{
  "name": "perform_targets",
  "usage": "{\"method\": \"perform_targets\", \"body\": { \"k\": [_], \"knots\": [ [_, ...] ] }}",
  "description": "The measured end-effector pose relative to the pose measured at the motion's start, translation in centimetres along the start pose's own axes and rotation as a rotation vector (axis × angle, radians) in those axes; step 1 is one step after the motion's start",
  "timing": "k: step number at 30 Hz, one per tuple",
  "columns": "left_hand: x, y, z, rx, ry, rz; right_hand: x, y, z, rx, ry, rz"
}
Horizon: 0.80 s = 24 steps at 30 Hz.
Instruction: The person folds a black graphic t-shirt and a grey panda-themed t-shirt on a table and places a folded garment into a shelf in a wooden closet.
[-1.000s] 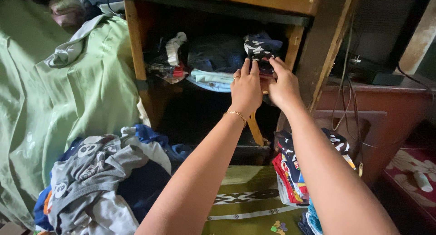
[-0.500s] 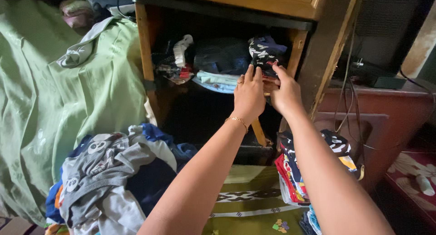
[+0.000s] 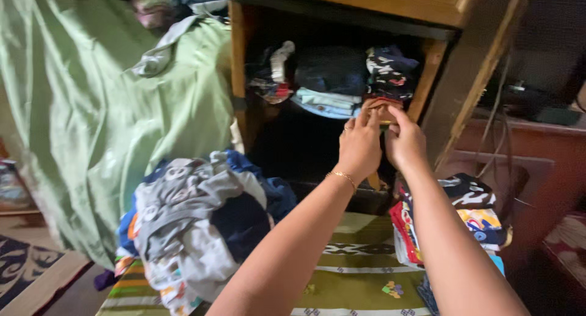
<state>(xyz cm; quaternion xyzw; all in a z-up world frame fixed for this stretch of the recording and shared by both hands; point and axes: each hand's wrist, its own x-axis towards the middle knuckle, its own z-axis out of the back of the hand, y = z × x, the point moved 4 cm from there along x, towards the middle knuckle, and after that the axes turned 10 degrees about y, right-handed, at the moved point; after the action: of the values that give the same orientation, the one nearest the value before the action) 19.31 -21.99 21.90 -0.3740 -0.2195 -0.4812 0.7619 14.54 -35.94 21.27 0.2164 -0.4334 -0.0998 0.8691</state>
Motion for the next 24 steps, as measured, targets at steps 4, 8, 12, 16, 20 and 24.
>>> {"method": "perform_targets", "body": {
  "k": [4, 8, 12, 16, 20, 24],
  "knots": [
    [-3.0, 0.8, -0.1, -0.030, 0.033, 0.035, -2.7, 1.0, -0.3, -0.007, 0.058, -0.096],
    [-6.0, 1.8, -0.2, -0.060, 0.049, 0.069, -5.4, 2.5, -1.0, 0.042, 0.078, -0.083],
    [-9.4, 2.5, 0.2, -0.074, 0.072, 0.099, -8.5, 4.3, -1.9, 0.115, 0.119, -0.083],
    [-13.0, 3.2, 1.3, -0.074, 0.078, 0.138, -11.7, 5.7, -3.3, 0.055, 0.191, -0.183],
    [-16.7, 4.3, 3.0, -0.042, 0.026, 0.127, -14.4, 6.9, -6.0, 0.250, 0.231, -0.091],
    [-20.0, 5.6, 5.2, 0.015, -0.024, 0.075, -16.9, 7.8, -9.4, 0.427, 0.314, -0.114]
  ]
}}
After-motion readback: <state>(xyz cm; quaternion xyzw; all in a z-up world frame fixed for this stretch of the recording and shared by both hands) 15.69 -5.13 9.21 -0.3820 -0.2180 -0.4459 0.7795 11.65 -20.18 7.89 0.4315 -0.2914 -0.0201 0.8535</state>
